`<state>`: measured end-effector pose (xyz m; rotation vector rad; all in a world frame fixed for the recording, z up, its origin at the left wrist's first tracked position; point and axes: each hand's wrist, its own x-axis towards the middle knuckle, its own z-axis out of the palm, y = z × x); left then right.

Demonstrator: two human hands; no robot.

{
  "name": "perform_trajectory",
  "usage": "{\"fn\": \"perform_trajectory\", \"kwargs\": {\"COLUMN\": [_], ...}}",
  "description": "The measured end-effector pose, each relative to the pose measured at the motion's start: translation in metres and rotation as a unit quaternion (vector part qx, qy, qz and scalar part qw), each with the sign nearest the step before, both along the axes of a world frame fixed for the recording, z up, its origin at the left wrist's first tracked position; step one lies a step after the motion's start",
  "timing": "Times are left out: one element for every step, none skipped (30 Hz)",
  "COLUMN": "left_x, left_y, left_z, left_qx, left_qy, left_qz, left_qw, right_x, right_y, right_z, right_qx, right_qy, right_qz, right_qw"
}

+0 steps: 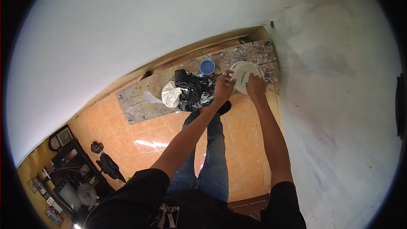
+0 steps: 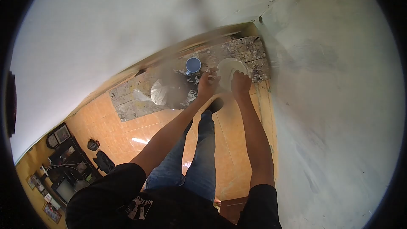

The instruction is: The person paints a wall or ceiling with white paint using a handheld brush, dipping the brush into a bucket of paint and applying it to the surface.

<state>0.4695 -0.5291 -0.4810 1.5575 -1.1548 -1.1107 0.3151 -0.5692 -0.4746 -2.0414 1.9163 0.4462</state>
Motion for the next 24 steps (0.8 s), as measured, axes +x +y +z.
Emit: {"fn": "perform_trajectory", "kwargs": {"left_x": [0.000,0.001,0.001,0.002,0.003,0.003,0.003,0.003,0.003,0.004,0.003,0.002,0.001,0.002,0.002,0.003,0.004,0.004,0.004,0.004,0.007,0.010,0.014,0.021], "left_y": [0.000,0.001,0.001,0.001,0.001,0.001,0.000,0.000,0.000,0.000,-0.001,0.003,0.002,0.000,0.000,-0.001,-0.002,-0.001,-0.001,-0.001,0.000,0.003,0.008,0.012], "left_z": [0.002,0.003,0.003,0.003,0.003,0.005,0.007,0.010,0.012,0.015,0.018,0.017,0.017,0.015,0.016,0.016,0.017,0.015,0.014,0.012,0.013,0.014,0.016,0.019], "left_qx": [0.010,0.019,0.017,0.015,0.013,0.012,0.011,0.010,0.016,0.022,0.027,0.024,0.015,0.008,0.009,0.010,0.011,0.010,0.008,0.006,-0.013,-0.031,-0.049,-0.017], "left_qy": [0.000,0.001,-0.007,-0.014,-0.020,-0.014,-0.008,-0.001,-0.004,-0.007,-0.010,-0.017,-0.025,-0.033,-0.038,-0.043,-0.048,-0.054,-0.059,-0.065,-0.081,-0.096,-0.112,-0.093], "left_qz": [-0.001,-0.002,-0.005,-0.008,-0.011,-0.009,-0.007,-0.005,-0.005,-0.005,-0.005,-0.002,0.001,0.005,-0.002,-0.008,-0.015,-0.015,-0.015,-0.015,-0.003,0.008,0.021,0.035], "left_qw": [1.000,1.000,1.000,1.000,1.000,1.000,1.000,1.000,1.000,1.000,1.000,1.000,1.000,0.999,0.999,0.999,0.999,0.998,0.998,0.998,0.997,0.995,0.992,0.995], "right_x": [0.000,0.001,0.001,0.001,0.000,-0.001,-0.002,-0.003,-0.004,-0.003,-0.001,0.002,0.002,0.003,0.004,0.002,-0.002,-0.002,0.000,0.003,0.005,0.007,0.007,0.007], "right_y": [0.000,0.001,0.000,-0.001,-0.001,-0.002,-0.002,-0.003,-0.003,-0.003,-0.003,-0.004,-0.008,-0.007,-0.005,-0.006,-0.008,-0.009,-0.009,-0.008,-0.010,-0.010,-0.008,-0.006], "right_z": [0.000,0.000,0.002,0.004,0.006,0.007,0.007,0.008,0.007,0.005,0.002,0.003,0.006,0.009,0.010,0.005,0.000,0.000,-0.001,-0.002,-0.003,-0.003,-0.002,-0.002], "right_qx": [-0.005,-0.010,-0.015,-0.020,-0.023,-0.027,-0.044,-0.062,-0.080,-0.075,-0.071,-0.068,-0.053,-0.036,-0.016,-0.014,-0.013,-0.011,-0.014,-0.019,-0.023,-0.021,-0.018,-0.015], "right_qy": [0.000,-0.001,-0.001,-0.007,-0.014,-0.020,-0.027,-0.034,-0.041,-0.049,-0.057,-0.065,-0.076,-0.088,-0.100,-0.093,-0.087,-0.080,-0.069,-0.058,-0.047,-0.049,-0.050,-0.051], "right_qz": [0.004,0.008,0.013,0.009,0.004,-0.001,-0.003,-0.005,-0.006,0.000,0.005,0.010,0.016,0.024,0.033,0.031,0.029,0.026,0.017,0.008,-0.001,0.003,0.008,0.012], "right_qw": [1.000,1.000,1.000,1.000,1.000,0.999,0.999,0.997,0.996,0.996,0.996,0.996,0.996,0.995,0.994,0.995,0.996,0.996,0.997,0.998,0.999,0.999,0.999,0.999]}}
